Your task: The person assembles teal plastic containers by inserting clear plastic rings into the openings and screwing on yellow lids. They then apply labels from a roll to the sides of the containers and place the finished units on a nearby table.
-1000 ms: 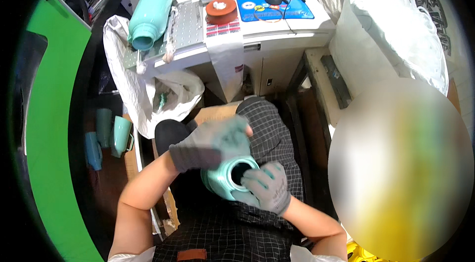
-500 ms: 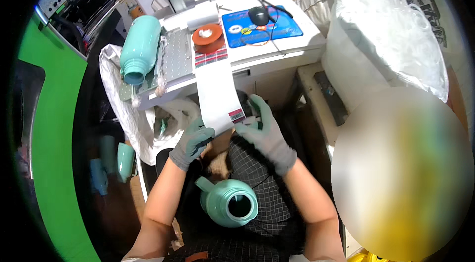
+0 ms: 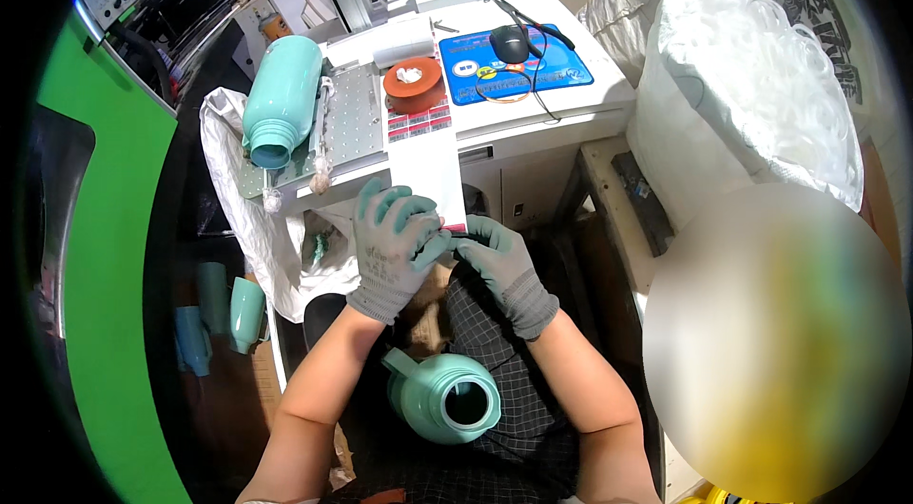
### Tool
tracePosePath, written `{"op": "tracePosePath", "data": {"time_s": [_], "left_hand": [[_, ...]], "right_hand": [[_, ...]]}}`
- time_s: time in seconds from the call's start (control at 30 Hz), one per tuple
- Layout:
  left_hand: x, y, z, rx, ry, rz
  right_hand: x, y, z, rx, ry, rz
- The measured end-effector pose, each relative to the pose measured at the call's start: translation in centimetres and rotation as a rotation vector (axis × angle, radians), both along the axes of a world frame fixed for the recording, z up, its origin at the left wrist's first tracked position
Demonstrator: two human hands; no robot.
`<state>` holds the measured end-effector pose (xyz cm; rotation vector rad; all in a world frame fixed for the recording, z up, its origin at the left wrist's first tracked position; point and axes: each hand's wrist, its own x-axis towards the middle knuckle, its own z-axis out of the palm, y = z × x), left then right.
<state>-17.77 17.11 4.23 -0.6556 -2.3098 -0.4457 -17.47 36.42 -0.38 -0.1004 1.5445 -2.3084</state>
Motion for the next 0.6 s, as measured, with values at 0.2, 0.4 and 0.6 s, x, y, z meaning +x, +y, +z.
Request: {"op": "tracePosePath", "data": {"time_s": [0.2,0.4,0.6], "left_hand": [[3.8,-1.6,0.0,0.145,-0.048,0.017],[16.8,-0.7,-2.1,0.854,-0.455,-0.101],[19.1,5.3,-0.4,0.728,-0.388,-0.578]], "right_hand": [[2.6,-0.7,2.5,-0.257,-0.104,0.051],[13.1,10.3,0.7,0.248,-0.466,0.031],[22.7,10.4,3.7,0.31,-0.613,0.346]]}}
